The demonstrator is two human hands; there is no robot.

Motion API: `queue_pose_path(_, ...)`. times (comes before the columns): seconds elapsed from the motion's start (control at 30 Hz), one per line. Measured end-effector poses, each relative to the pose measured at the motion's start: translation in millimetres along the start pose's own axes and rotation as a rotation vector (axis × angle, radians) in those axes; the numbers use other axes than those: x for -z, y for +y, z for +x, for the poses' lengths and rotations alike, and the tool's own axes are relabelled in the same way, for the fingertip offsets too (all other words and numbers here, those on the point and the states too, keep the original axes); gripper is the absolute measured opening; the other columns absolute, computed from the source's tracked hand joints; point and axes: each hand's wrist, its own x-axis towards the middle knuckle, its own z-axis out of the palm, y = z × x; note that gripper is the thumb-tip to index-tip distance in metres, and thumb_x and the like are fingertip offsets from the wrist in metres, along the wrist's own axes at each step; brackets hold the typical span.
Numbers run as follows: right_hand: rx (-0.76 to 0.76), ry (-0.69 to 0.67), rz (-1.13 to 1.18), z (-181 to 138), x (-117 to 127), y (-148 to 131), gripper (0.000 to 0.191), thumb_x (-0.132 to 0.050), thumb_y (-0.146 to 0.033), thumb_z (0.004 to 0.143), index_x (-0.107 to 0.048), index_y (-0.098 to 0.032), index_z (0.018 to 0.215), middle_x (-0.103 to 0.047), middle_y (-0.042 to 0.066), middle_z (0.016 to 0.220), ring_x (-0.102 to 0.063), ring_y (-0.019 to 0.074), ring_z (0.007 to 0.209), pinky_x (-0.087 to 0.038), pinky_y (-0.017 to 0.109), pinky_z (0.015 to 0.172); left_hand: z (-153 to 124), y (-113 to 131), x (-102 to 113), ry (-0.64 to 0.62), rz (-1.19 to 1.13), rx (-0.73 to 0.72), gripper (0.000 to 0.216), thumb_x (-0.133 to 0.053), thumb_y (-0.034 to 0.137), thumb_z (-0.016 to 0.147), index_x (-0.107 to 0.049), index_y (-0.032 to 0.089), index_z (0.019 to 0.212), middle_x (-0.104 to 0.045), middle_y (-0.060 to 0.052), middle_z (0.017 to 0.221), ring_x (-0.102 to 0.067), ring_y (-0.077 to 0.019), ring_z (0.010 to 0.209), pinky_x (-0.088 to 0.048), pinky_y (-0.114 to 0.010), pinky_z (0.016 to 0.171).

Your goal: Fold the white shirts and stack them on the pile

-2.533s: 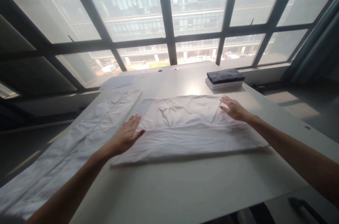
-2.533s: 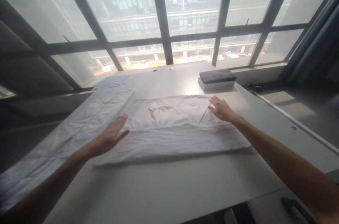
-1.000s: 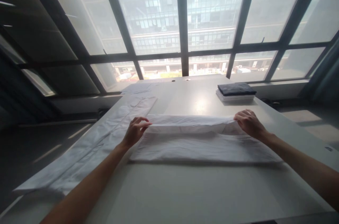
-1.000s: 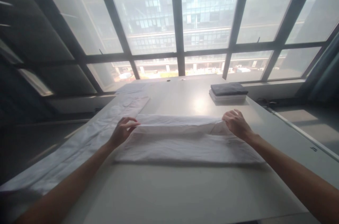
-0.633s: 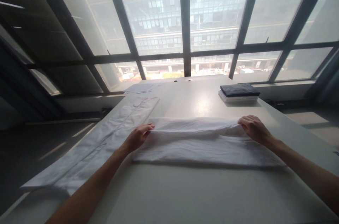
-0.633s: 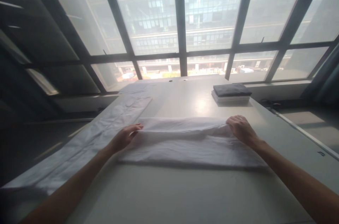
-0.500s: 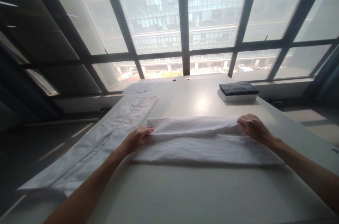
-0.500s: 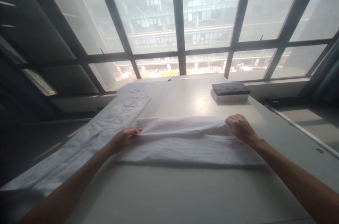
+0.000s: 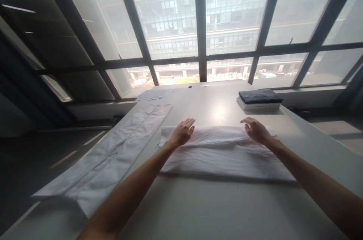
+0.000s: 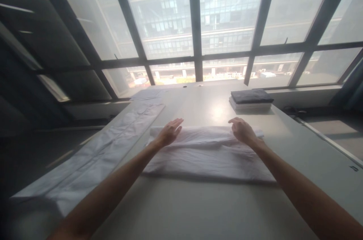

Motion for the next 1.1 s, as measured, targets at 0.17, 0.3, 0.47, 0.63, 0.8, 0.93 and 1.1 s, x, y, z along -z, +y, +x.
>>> queue_pose_path(0.17, 0.023, -0.058, 0.033, 25.5, -41.6, -36.2, 0.042, -0.049, -0.025, 0.098, -0.067, -0.017, 0.135, -0.064, 0.017, 0.143, -0.056, 0.0306, 0.137, -0.044, 0.048, 0.114, 10.3, 12.2, -45.9, -0.191, 0.071, -0.051, 0.058, -0.032, 0.046, 0.109, -0.040, 0.021, 0.160, -0.033, -0.014, 0.168, -0.022, -0.0351, 0.158, -0.024, -0.062, 0.124)
queue_pose_path(0.3, -0.010, -0.247, -0.034, 20.3, -63.1, -36.8, 0.049, -0.041, -0.037, 0.105, -0.057, -0.019, 0.147, -0.047, 0.019, 0.159, -0.040, 0.0364, 0.150, -0.036, 0.063, 0.117, 3.0, 7.3, -47.5, -0.220, 0.054, -0.036, 0.063, -0.028, 0.052, 0.109, -0.035, 0.020, 0.163, -0.027, -0.015, 0.171, -0.014, -0.0380, 0.160, -0.022, -0.063, 0.124)
queue_pose_path(0.47, -0.019, -0.297, -0.053, 15.8, -70.1, -30.9, 0.053, -0.035, -0.039, 0.107, -0.050, -0.019, 0.154, -0.037, 0.018, 0.166, -0.030, 0.0353, 0.156, -0.029, 0.061, 0.121, 4.4, -2.5, -44.1, -0.229, 0.003, 0.020, 0.066, -0.027, 0.057, 0.108, -0.030, 0.022, 0.165, -0.024, -0.015, 0.172, -0.013, -0.0374, 0.160, -0.021, -0.060, 0.125)
queue_pose_path(0.63, -0.036, -0.275, -0.029, 16.3, -69.5, -33.1, 0.051, -0.039, -0.038, 0.106, -0.052, -0.018, 0.152, -0.039, 0.018, 0.165, -0.031, 0.0351, 0.155, -0.029, 0.060, 0.122, 4.6, -14.6, -39.5, -0.266, -0.002, 0.098, 0.063, -0.028, 0.051, 0.108, -0.033, 0.018, 0.163, -0.030, -0.018, 0.169, -0.024, -0.0334, 0.158, -0.020, -0.060, 0.126)
queue_pose_path(0.8, 0.000, -0.113, 0.071, 15.9, -66.0, -32.0, 0.043, -0.050, -0.031, 0.100, -0.064, -0.015, 0.138, -0.053, 0.021, 0.154, -0.043, 0.0351, 0.148, -0.035, 0.059, 0.119, -0.7, -15.9, -28.5, -0.240, -0.034, 0.057, 0.059, -0.036, 0.046, 0.108, -0.040, 0.016, 0.159, -0.035, -0.018, 0.167, -0.024, -0.0317, 0.158, -0.021, -0.059, 0.126)
queue_pose_path(0.93, 0.196, 0.003, 0.296, 11.9, -49.4, -34.6, 0.028, -0.060, -0.033, 0.096, -0.076, -0.022, 0.116, -0.069, 0.015, 0.132, -0.058, 0.0312, 0.130, -0.047, 0.052, 0.112, -9.5, -17.5, -14.1, -0.329, -0.079, -0.090, 0.074, -0.052, 0.065, 0.099, -0.041, 0.025, 0.160, -0.029, -0.015, 0.169, -0.018, -0.0348, 0.159, -0.020, -0.060, 0.126)
queue_pose_path(1.1, 0.327, -0.177, 0.518, 1.7, -23.3, -45.7, 0.028, -0.072, -0.049, 0.090, -0.081, -0.028, 0.106, -0.071, 0.011, 0.115, -0.066, 0.0284, 0.112, -0.054, 0.047, 0.100, -17.2, -15.4, -3.9, -0.395, -0.066, -0.149, 0.093, -0.068, 0.076, 0.083, -0.040, 0.033, 0.161, -0.019, -0.012, 0.172, -0.014, -0.0394, 0.159, -0.020, -0.059, 0.126)
